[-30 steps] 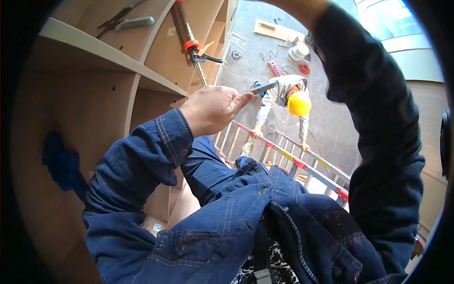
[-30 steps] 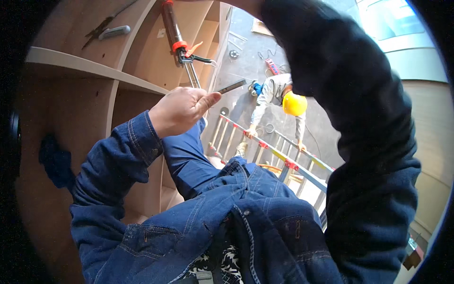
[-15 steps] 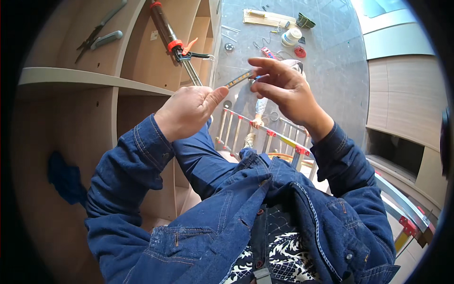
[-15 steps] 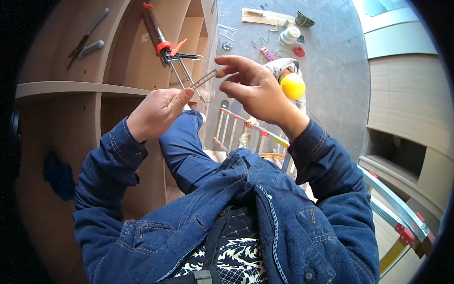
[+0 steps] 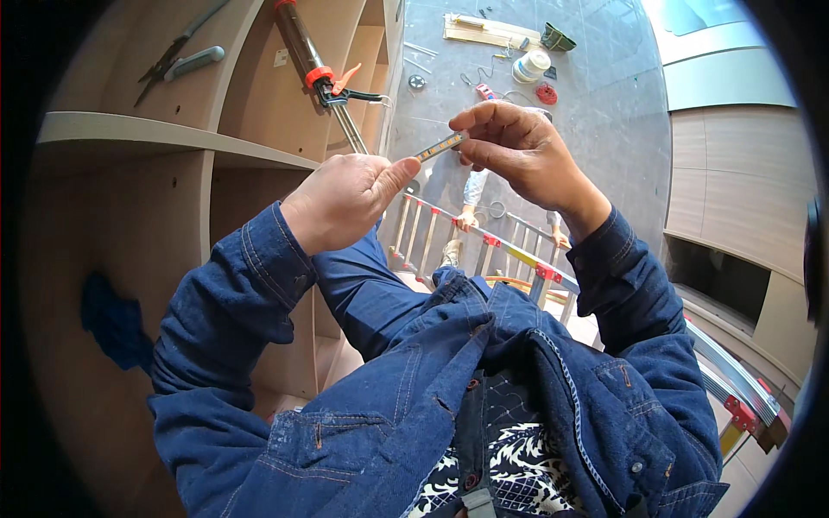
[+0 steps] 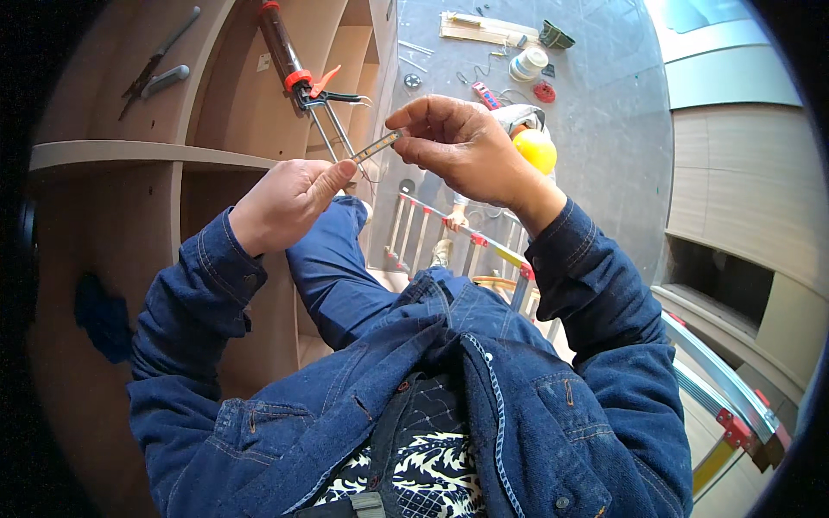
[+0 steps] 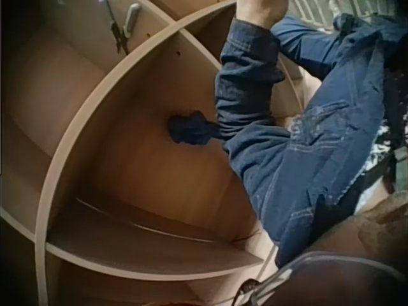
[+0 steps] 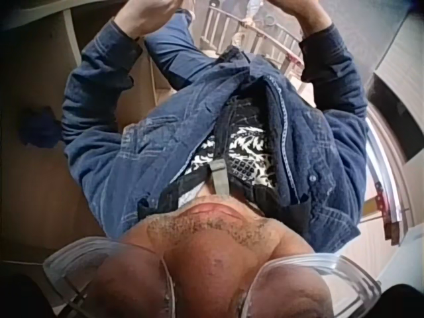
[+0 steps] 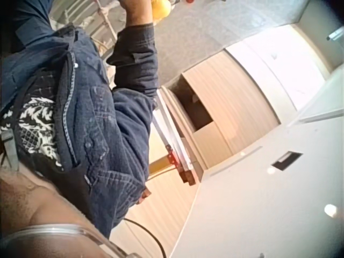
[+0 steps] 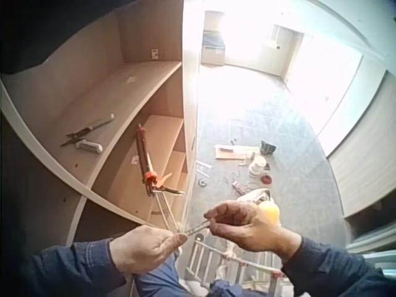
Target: Installing LED light strips inside a wooden cabinet and stripping electrical wires.
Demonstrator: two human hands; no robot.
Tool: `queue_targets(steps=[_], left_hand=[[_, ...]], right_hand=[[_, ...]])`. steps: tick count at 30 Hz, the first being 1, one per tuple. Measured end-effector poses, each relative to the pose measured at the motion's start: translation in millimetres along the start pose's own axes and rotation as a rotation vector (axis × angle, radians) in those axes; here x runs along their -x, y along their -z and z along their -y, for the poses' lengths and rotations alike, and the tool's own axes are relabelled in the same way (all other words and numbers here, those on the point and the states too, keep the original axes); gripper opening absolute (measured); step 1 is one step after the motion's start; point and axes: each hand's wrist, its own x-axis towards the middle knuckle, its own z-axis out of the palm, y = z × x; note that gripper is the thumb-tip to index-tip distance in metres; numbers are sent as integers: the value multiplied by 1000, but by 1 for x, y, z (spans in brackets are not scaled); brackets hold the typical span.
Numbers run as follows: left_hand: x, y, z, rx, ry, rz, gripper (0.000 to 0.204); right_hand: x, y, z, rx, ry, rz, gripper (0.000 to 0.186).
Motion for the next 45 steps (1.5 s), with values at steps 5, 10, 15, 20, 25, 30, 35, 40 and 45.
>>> queue_targets(steps=[5,10,15,20,25,30,35,40,45], left_hand=[[-1,-2,4,-13,-43,-13,68],[-5,-2,6,89,-32,4,68],[-3,0,6,76,-35,-7,67],[-4,-5,8,52,-67,-98,67],[-1,-2,8,35,-79,-173,64],[-5,-3,8,59,-53,-191,60],[-1,0,-1,73,82,-54,50],[-2,1,4,-5,39,4,51],[-1,4,4,-75,-10,22,36]], right_hand=[[-1,-2,6,-82,-29,44,28],[3,-2,-4,-157,21,-66,27],[3,-6,-3,-171,-2,-65,24],[1,-21,-3,-206,-92,19,31],[-10,-43,5,-357,-99,-57,33],[-19,-45,4,-396,-28,-192,34],[-23,-16,12,-451,22,-367,28],[-10,45,14,-446,46,-552,30],[18,113,12,-472,71,-752,30]])
